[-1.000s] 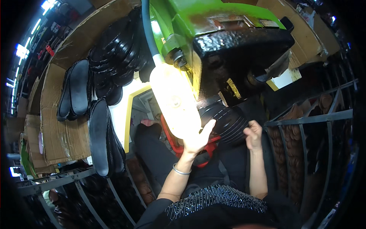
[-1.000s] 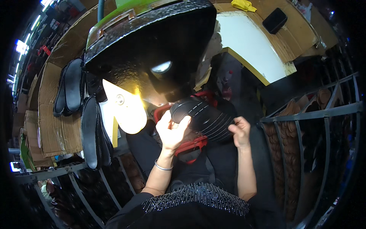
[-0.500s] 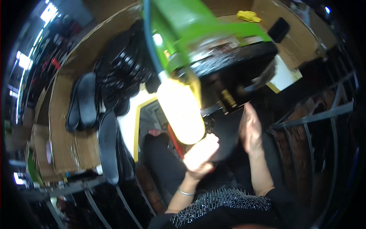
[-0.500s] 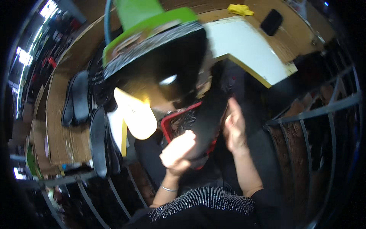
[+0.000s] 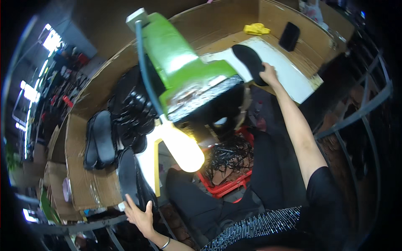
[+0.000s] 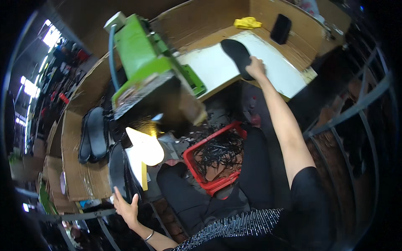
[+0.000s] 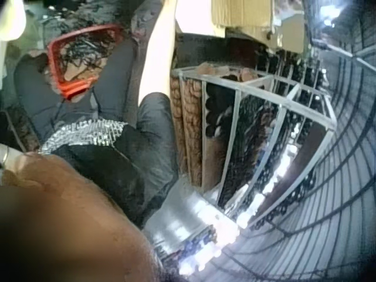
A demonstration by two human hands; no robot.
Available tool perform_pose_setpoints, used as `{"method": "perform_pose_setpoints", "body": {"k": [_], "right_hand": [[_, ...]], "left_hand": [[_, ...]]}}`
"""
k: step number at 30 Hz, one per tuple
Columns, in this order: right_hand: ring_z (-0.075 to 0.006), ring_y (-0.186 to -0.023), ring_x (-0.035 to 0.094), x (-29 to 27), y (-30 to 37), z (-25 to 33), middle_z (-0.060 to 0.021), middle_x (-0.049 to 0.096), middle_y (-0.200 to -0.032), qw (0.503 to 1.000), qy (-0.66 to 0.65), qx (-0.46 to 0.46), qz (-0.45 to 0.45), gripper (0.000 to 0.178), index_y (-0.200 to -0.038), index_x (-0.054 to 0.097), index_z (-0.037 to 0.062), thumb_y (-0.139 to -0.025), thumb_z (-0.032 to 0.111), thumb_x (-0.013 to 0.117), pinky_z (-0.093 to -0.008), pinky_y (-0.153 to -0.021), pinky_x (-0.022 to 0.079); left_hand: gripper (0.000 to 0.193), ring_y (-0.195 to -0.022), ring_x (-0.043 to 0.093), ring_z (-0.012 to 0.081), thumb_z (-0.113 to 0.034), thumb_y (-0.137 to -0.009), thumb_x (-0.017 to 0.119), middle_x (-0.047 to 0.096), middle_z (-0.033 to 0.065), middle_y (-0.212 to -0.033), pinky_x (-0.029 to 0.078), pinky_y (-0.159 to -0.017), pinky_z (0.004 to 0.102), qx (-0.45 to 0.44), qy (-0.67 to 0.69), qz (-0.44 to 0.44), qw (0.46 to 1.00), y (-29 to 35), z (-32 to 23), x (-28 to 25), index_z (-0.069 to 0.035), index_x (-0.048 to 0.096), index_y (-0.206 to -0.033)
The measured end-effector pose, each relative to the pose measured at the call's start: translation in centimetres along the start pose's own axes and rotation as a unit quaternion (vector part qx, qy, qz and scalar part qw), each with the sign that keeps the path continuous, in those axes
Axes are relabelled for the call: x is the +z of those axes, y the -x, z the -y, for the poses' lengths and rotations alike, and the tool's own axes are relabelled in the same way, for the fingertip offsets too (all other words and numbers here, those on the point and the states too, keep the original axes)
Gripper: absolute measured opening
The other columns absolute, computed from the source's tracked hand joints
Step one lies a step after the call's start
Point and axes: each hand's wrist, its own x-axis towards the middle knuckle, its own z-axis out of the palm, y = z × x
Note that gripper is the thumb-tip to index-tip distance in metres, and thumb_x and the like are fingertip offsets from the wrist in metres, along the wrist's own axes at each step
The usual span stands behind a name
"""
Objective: The recorder is using a machine to attach or finish shoe soles in a factory setting.
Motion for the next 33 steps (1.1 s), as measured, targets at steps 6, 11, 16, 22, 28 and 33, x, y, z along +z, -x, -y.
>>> {"method": "perform_pose_setpoints", "body": {"k": [6, 11, 16, 22, 28, 33], "right_hand": [[-0.0324, -0.11, 0.053, 2.0, 1.7, -5.6, -0.0175, 0.06, -0.114, 0.982, 0.055, -0.16, -0.083, 0.043, -0.117, 0.059, 0.0032, -0.075, 0.014, 0.057, -0.0406, -0.098, 0.039], [-0.019, -0.094, 0.058, 0.3, 11.5, -3.7, -0.0111, 0.058, -0.109, 0.935, -0.341, -0.081, -0.051, 0.048, -0.117, 0.049, -0.0038, -0.072, -0.003, 0.064, -0.0312, -0.085, 0.046], [-0.0227, -0.127, 0.039, -2.1, 31.1, 7.7, -0.0085, 0.04, -0.135, 0.77, -0.502, -0.157, 0.361, 0.11, -0.139, 0.027, 0.0049, -0.049, 0.014, 0.089, -0.0373, -0.097, 0.036], [-0.0087, -0.078, 0.059, -1.2, 38.1, 3.9, -0.0032, 0.067, -0.086, 0.74, -0.407, 0.063, 0.531, 0.022, -0.094, 0.067, -0.0051, -0.072, -0.003, 0.072, -0.0246, -0.073, 0.049], [-0.0073, -0.073, 0.058, -2.1, 40.3, -0.9, -0.0002, 0.066, -0.081, 0.755, -0.421, 0.098, 0.493, 0.019, -0.087, 0.068, -0.0011, -0.071, 0.003, 0.077, -0.0232, -0.069, 0.048], [-0.0094, -0.074, 0.058, -3.2, 40.1, 0.8, 0.0004, 0.064, -0.082, 0.751, -0.469, 0.102, 0.453, 0.026, -0.085, 0.065, 0.0016, -0.064, 0.001, 0.081, -0.0244, -0.068, 0.047]], "left_hand": [[0.054, -0.104, 0.049, 0.0343, -0.009, -0.057, 0.071, 0.055, 0.011, -0.113, 0.039, -0.092, 0.0445, 0.091, 0.08, -0.139, 0.983, -0.2, 0.5, 1.0, -0.013, 0.063, -0.111], [0.045, -0.084, 0.061, 0.0263, 0.009, -0.055, 0.067, 0.066, 0.008, -0.09, 0.048, -0.072, 0.0331, 0.198, 0.333, -0.218, 0.896, 0.7, -1.1, -5.2, -0.006, 0.065, -0.097], [0.034, -0.071, 0.063, 0.0192, 0.004, -0.063, 0.078, 0.067, 0.0086, -0.09, 0.051, -0.069, 0.0298, 0.315, 0.591, -0.143, 0.729, 2.1, -11.0, -5.3, 0.0, 0.062, -0.093], [0.065, -0.108, 0.055, 0.0227, 0.004, -0.069, 0.075, 0.054, 0.0167, -0.116, 0.045, -0.093, 0.0325, 0.099, 0.766, 0.047, 0.633, 5.3, -19.4, 2.5, 0.005, 0.043, -0.125], [0.046, -0.085, 0.063, 0.0262, -0.004, -0.077, 0.071, 0.061, 0.0161, -0.097, 0.052, -0.076, 0.0331, 0.177, 0.648, 0.006, 0.74, 7.7, -22.3, 5.1, 0.005, 0.051, -0.118], [0.02, -0.067, 0.055, 0.0164, -0.013, -0.079, 0.07, 0.061, 0.0106, -0.079, 0.046, -0.064, 0.0281, 0.222, 0.643, 0.111, 0.725, 6.1, -25.1, 2.8, 0.001, 0.06, -0.09]]}}
